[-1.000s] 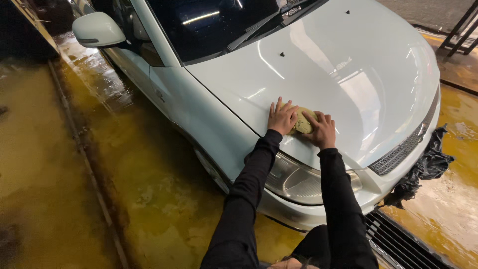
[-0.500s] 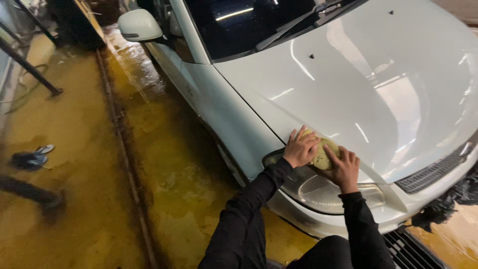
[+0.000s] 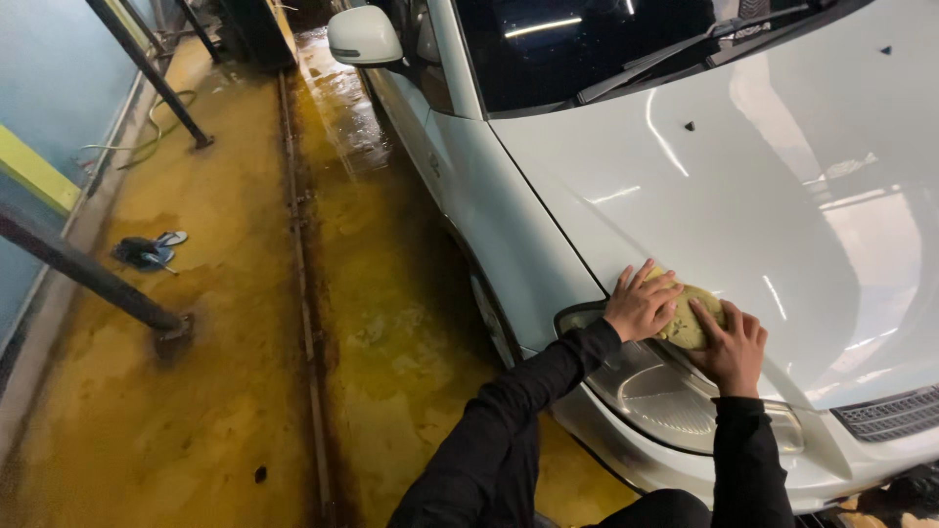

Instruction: The person sits on the floor and wipes the front hood of a white car using a yellow sponge. The person repeatedly rubs the sponge over the hood surface near the headlight.

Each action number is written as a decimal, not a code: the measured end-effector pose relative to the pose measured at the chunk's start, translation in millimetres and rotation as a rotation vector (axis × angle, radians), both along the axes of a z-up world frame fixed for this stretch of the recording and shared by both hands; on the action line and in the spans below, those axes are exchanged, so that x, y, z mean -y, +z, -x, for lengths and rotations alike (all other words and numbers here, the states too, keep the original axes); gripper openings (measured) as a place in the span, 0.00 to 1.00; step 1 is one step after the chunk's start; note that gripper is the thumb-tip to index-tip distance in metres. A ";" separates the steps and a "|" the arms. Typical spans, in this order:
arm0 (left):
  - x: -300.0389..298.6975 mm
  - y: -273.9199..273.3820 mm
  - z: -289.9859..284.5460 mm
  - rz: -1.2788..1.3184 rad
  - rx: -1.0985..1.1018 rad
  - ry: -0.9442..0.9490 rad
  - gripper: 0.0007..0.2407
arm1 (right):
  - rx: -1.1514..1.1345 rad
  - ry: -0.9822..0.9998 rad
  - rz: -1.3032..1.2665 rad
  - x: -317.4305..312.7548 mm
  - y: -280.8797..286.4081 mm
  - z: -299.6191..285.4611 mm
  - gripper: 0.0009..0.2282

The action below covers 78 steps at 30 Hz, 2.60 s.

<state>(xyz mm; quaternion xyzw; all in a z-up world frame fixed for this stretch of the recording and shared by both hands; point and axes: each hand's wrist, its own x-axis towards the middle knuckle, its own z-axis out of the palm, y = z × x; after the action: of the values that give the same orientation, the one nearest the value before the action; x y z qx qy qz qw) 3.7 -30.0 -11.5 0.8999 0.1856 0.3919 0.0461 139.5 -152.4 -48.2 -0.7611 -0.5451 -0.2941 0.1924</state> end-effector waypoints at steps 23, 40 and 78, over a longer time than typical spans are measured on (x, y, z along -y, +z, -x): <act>-8.8 -1.0 -4.6 -0.043 -0.087 -0.017 0.19 | 0.038 -0.067 0.019 -2.9 -15.4 -1.8 0.43; -6.6 3.3 3.1 -0.007 -0.137 -0.116 0.20 | -0.062 -0.075 0.090 12.1 -7.4 15.9 0.48; 2.7 -15.0 -11.7 -0.079 0.082 -0.025 0.17 | -0.076 -0.147 0.031 18.9 -3.0 26.9 0.45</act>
<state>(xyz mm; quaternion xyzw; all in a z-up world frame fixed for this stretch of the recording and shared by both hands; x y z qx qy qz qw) 15.4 -32.7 -26.4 0.8864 0.1566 0.4349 0.0230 112.7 -171.3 -51.3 -0.8126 -0.4846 -0.2698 0.1791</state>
